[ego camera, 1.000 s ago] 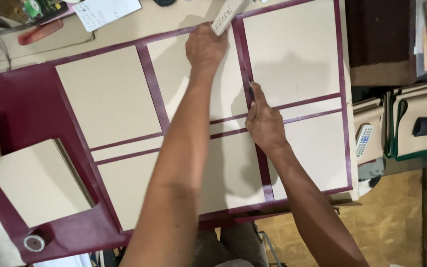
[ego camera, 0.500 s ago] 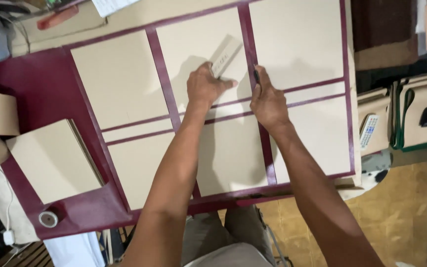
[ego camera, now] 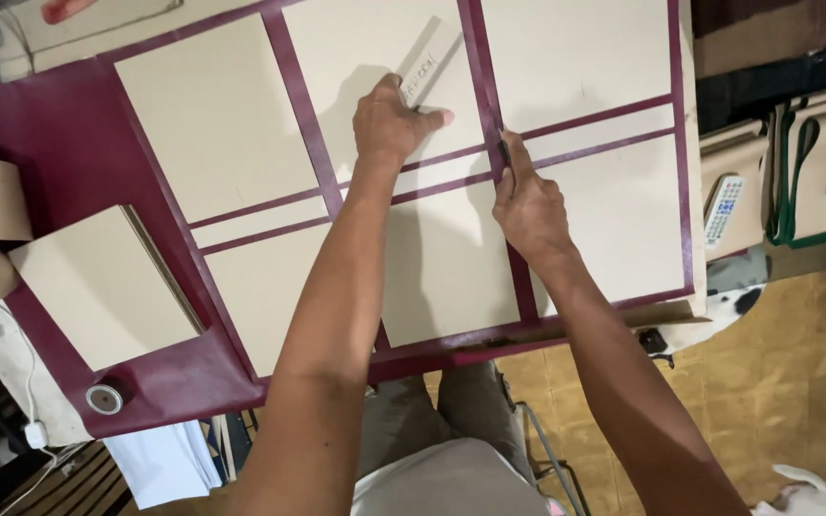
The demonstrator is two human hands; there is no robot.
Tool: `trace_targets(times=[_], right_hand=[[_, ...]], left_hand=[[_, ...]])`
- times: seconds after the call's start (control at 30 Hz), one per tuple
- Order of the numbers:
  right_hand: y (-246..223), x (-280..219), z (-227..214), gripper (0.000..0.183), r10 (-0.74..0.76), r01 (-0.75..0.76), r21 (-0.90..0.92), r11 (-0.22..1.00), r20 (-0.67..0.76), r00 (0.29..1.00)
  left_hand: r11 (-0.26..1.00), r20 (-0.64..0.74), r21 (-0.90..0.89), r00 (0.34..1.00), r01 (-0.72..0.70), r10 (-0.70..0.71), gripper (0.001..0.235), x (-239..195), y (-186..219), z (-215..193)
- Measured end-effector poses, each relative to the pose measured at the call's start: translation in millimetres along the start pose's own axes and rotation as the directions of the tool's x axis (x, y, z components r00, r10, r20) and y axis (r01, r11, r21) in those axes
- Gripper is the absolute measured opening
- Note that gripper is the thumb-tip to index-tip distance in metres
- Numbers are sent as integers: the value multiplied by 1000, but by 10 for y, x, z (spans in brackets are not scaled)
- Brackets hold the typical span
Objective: Cutting a maroon vinyl sheet to size around cardboard templates and folding the edges to create covers.
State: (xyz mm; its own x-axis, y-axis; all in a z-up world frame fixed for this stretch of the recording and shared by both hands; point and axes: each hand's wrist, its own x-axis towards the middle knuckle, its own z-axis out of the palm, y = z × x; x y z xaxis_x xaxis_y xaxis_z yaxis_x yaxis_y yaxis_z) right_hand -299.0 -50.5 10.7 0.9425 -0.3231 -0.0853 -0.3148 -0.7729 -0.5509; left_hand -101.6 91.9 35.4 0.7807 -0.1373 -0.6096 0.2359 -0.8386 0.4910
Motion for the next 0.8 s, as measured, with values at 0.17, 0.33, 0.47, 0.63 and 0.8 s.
trace_targets(times=[0.17, 0.33, 0.47, 0.63, 0.8], right_hand=[[-126, -265, -177, 52, 103, -109, 73, 991, 79, 992], [-1, -392, -45, 50, 21, -21, 4, 1000, -1, 1000], [-58, -361, -117, 49, -1, 1, 87, 996, -4, 1000], [34, -415, 2, 50, -77, 79, 33, 996, -68, 995], [-104, -366, -159, 48, 70, -83, 128, 988, 101, 992]], left_hand=[[998, -4, 48, 999, -35, 36, 65, 26, -45, 54], [994, 121, 104, 993, -18, 5, 93, -400, 179, -189], [971, 161, 175, 978, -163, 136, 119, -496, 135, -151], [886, 113, 388, 967, -255, 229, 123, -451, -19, 54], [864, 110, 425, 963, -268, 245, 124, -512, 17, 36]])
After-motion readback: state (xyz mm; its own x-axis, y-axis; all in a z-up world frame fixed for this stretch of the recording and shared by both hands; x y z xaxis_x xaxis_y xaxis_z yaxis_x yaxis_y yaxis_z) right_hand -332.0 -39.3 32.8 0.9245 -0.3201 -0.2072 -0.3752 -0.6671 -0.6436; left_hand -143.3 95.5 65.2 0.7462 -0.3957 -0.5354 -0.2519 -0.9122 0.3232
